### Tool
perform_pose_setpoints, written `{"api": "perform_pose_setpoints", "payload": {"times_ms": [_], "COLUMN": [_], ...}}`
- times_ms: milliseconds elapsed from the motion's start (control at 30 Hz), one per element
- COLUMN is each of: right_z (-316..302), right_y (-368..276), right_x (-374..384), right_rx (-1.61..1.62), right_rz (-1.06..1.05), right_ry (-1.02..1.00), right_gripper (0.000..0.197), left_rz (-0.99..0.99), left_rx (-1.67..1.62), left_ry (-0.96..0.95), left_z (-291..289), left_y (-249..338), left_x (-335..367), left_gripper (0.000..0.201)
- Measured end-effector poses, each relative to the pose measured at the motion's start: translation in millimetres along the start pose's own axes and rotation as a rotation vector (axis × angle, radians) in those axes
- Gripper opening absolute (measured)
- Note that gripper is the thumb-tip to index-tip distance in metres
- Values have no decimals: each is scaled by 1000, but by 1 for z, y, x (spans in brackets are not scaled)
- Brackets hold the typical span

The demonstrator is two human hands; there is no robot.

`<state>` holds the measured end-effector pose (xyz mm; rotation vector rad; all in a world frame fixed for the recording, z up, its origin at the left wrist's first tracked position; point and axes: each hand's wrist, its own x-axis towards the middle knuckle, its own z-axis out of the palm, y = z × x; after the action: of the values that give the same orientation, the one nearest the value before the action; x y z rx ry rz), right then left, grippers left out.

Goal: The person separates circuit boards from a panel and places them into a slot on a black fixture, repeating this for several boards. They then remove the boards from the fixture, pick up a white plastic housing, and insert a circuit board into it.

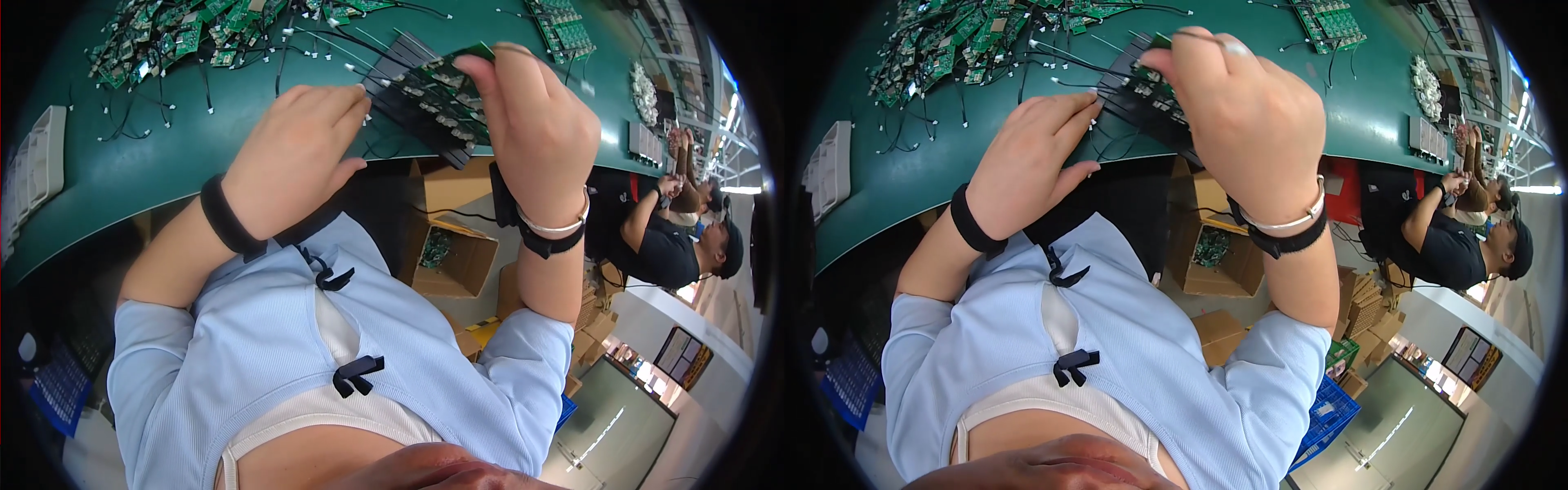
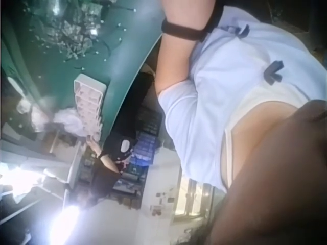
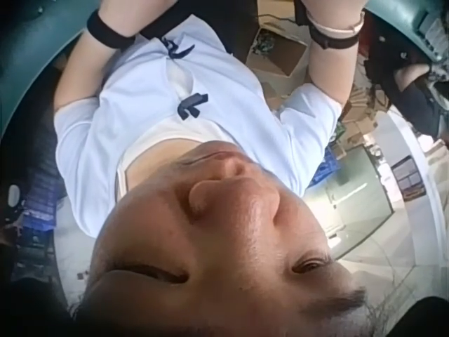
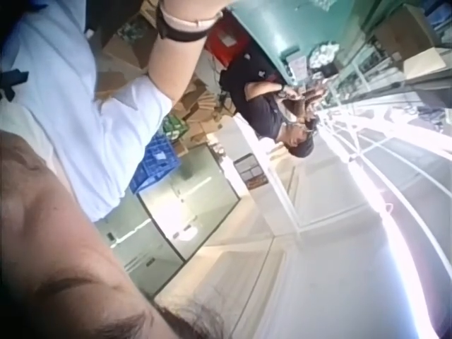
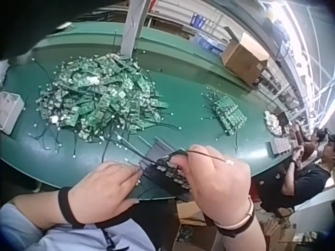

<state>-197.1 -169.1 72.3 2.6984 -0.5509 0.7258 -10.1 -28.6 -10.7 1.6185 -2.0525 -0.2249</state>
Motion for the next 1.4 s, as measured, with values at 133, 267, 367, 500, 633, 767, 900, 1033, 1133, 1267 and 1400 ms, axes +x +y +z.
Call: {"api": "perform_pose_setpoints", "payload": {"times_ms": [133,267,367,500,633,767,900,1033,1133,1267,1400], "right_z": [13,28,52,114,113,94,107,90,73,38,19], "right_y": [4,32,66,111,118,128,131,119,106,78,55], "right_x": [12,22,34,16,11,14,2,7,20,42,50], "right_rx": [18,-9,301,550,680,664,782,768,733,620,422], "right_rz": [-55,-61,149,260,350,311,328,377,243,105,-57], "right_ry": [19,7,-67,-175,-252,-212,-184,-206,-185,-239,-197], "right_gripper": [23,23,32,33,34,31,22,24,25,25,23], "left_rz": [13,28,35,24,17,24,33,-35,-19,81,83], "left_rx": [51,105,108,125,156,168,115,-51,-61,-20,2], "left_ry": [3,23,19,-10,14,21,41,49,146,49,162], "left_z": [3,6,7,10,9,4,-3,-11,-13,-5,5], "left_y": [0,0,0,3,5,5,2,-5,-11,-2,5], "left_x": [-1,-2,-1,1,-2,-1,2,9,17,12,2], "left_gripper": [55,56,57,58,56,54,48,40,32,28,26]}}
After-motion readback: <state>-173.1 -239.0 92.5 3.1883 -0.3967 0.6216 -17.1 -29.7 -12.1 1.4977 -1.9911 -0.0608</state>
